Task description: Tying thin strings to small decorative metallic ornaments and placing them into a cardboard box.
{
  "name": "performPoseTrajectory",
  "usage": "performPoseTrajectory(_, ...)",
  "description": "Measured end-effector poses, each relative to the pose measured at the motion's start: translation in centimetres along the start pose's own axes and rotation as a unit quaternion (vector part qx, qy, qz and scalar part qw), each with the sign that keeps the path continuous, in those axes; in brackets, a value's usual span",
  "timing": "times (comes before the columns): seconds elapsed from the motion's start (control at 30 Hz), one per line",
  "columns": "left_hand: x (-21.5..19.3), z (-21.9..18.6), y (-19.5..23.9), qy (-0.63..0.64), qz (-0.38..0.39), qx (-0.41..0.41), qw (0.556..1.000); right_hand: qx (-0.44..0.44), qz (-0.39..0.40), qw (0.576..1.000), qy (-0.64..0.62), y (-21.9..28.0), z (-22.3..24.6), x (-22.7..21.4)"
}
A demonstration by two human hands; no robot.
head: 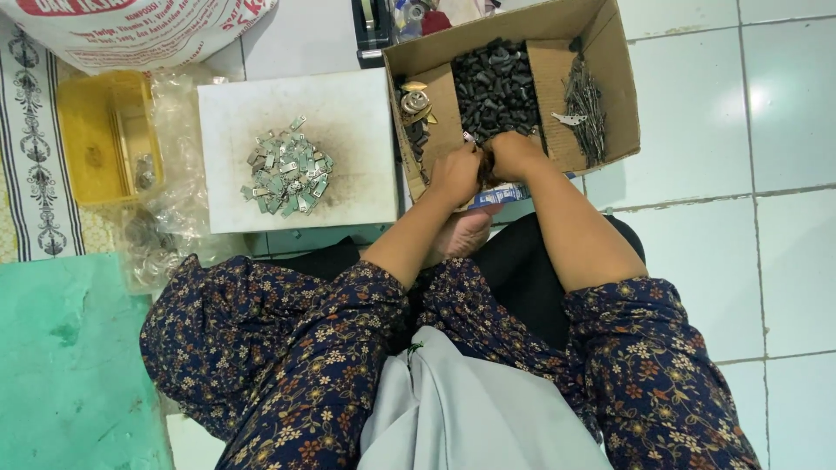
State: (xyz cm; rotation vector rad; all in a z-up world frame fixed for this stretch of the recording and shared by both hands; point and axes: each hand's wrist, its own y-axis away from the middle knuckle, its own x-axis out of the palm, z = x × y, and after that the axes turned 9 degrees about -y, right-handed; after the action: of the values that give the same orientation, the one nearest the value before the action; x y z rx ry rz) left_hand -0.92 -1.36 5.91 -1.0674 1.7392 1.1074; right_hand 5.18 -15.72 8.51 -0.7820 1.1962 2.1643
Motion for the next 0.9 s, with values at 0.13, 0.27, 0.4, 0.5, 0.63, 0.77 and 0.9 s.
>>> performPoseTrajectory(0.13,2.7,1.2,-1.3,0.013,0.006,-0.020,1.000,-0.001,0.007,0.999,-0.047,1.2,1.1,-0.9)
performPoseTrajectory(0.27,2.3,1.3,-1.0,0.041,0.013,-0.036,0.998,-0.007,0.011,0.998,-0.065,0.9,0.9,-0.4)
performPoseTrajectory(0.4,3.5,2.0,-1.6,0.070,0.020,-0.052,0.996,-0.004,0.019,0.999,-0.038,-1.5,-1.8,1.8)
performPoseTrajectory(0.5,2.8,1.9,-1.3,0.134,0.001,-0.062,0.989,0.000,0.023,0.999,-0.042,-1.9,-2.1,1.9)
performPoseTrajectory(0.63,-0.2,1.3,0.1,0.188,-0.009,-0.070,0.980,0.014,0.016,0.995,-0.102,0.6,-0.4,-0.3)
performPoseTrajectory(0.77,0.5,2.0,-1.0,0.321,-0.022,-0.100,0.941,0.016,-0.012,0.980,-0.198,1.5,-1.1,-1.6)
performPoseTrajectory(0.9,0.6,2.5,-1.5,0.429,-0.051,-0.120,0.894,0.016,-0.031,0.930,-0.367,2.7,-1.5,-2.9)
